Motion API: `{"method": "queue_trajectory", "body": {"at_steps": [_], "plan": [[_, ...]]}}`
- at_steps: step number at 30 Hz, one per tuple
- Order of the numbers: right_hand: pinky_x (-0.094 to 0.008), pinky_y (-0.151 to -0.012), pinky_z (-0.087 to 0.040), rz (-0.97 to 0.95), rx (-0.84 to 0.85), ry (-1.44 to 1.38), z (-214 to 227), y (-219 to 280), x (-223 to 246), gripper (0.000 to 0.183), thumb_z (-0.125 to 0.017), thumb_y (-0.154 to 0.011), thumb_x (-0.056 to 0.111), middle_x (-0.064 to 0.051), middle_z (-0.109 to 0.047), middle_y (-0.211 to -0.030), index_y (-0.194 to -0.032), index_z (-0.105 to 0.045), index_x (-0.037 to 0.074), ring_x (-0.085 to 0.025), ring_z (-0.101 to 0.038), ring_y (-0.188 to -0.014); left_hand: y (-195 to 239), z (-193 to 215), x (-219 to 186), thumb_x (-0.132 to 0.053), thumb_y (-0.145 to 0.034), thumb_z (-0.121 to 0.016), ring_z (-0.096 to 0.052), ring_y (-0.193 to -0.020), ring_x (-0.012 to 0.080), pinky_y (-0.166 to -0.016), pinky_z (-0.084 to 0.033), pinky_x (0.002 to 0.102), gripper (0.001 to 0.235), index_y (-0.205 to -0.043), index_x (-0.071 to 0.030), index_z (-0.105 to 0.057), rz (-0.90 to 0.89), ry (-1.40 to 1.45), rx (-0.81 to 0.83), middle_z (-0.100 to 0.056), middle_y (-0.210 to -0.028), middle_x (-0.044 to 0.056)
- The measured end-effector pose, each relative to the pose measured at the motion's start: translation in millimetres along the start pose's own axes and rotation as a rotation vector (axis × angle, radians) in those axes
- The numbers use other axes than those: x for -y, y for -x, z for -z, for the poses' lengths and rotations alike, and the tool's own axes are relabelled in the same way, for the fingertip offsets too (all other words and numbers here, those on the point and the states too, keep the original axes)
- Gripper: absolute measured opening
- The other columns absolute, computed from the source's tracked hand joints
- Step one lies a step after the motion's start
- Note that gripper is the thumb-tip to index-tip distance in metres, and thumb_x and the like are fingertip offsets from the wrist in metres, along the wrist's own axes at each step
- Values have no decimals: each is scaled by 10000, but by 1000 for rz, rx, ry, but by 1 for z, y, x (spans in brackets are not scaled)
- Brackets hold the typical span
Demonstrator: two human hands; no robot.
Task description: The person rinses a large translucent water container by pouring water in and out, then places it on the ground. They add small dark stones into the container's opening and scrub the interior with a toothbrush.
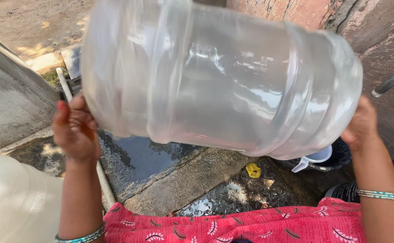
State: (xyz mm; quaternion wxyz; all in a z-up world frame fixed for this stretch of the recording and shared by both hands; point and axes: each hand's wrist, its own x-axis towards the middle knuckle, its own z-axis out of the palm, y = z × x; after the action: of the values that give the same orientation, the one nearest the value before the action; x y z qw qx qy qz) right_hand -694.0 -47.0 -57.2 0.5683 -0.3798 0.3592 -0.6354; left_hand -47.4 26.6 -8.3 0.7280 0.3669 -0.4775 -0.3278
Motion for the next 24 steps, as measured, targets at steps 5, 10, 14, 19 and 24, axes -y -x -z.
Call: {"method": "queue_trajectory", "body": {"at_steps": [5,10,14,19,24], "plan": [[-472,-778,-505,-274,-220,399,55,-16,-84,436,-509,-1032,433,-165,-619,-1207,-1252,-591,65,-346,-630,-1001,9,-19,59,-702,-798,-575,-629,-1245,395,-1012,-534,503,1011,-1510,5,-451,542,-168,-25,-583,-1409,279],[-468,-712,-546,-718,-284,629,76,-5,-152,468,-445,-1065,457,-211,-661,-1030,-1273,-535,47,-321,-669,-812,35,-2,146,-722,-562,-831,-611,-1269,471,-1077,-493,521,1318,-1441,176,-432,942,-837,-14,-538,-1408,379],[-467,-784,-612,-770,-321,656,40,0,-142,461,-445,-1045,464,-121,-683,-993,-1235,-556,59,-271,-710,-856,32,6,157,-783,-587,-790,-621,-1236,492,-1063,-489,554,1225,-1338,162,-582,1090,-976,52,-595,-1349,365],[-442,-789,-605,-264,-20,457,-7,-12,-66,460,-635,-969,428,-172,-692,-1115,-1241,-631,57,-325,-676,-974,-47,-4,12,-604,-581,-877,-738,-1025,347,-941,-576,449,1029,-1325,64,-633,559,-786,-150,-714,-1209,258],[-413,-835,-588,-56,158,733,-39,-5,-70,702,-866,-637,168,-103,-720,-1201,-1290,-623,79,-277,-721,-1042,-91,-78,-166,-243,-837,-859,-707,-1152,225,-1080,-549,357,578,-1315,-26,-619,-365,-548,256,-704,-1231,111]]}}
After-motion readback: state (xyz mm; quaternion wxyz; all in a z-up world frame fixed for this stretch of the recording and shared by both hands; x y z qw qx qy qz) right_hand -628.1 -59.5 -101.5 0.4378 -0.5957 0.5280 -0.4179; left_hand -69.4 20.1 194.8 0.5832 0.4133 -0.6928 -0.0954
